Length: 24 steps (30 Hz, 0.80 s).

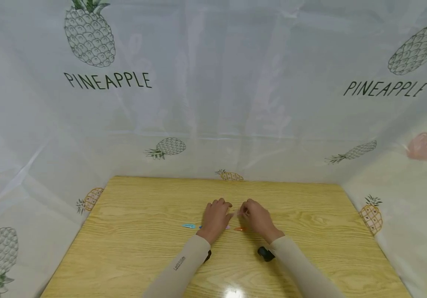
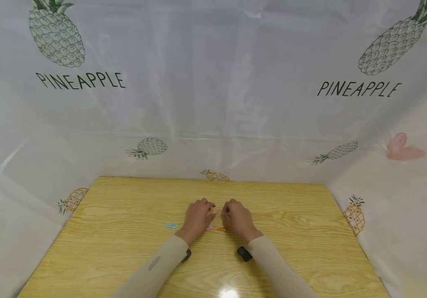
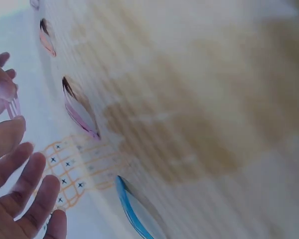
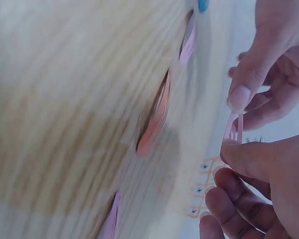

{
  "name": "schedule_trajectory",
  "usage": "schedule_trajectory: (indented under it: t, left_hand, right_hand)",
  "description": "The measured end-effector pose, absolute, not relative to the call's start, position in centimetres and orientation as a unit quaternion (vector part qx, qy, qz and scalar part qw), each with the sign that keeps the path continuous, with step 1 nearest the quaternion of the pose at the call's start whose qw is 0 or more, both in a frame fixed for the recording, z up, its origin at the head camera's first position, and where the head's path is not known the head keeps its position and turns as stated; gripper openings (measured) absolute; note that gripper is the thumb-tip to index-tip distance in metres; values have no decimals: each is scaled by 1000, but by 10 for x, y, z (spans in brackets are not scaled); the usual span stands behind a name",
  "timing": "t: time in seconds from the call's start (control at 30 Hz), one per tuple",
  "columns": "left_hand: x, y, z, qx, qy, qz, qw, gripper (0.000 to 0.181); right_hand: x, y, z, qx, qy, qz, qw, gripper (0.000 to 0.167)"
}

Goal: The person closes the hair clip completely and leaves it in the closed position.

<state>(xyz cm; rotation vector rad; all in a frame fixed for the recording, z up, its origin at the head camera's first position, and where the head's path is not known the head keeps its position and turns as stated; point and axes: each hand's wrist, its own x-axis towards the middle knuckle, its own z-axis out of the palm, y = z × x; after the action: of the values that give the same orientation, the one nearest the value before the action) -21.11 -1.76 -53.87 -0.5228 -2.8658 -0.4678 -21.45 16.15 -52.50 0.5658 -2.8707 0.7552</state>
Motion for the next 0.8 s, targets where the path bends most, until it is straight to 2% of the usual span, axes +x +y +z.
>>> schedule_trajectory:
  t: [0.43, 0.8]
  left_hand:
    - [-183, -34, -530, -214, -954, -168, 129, 10]
    - [-161, -43, -525, -227, -945, -184, 144, 8]
  right_hand:
    - [-189, 156, -515, 203, -941, 263, 60, 19]
    - [-174, 159, -514, 257, -924, 274, 69, 7]
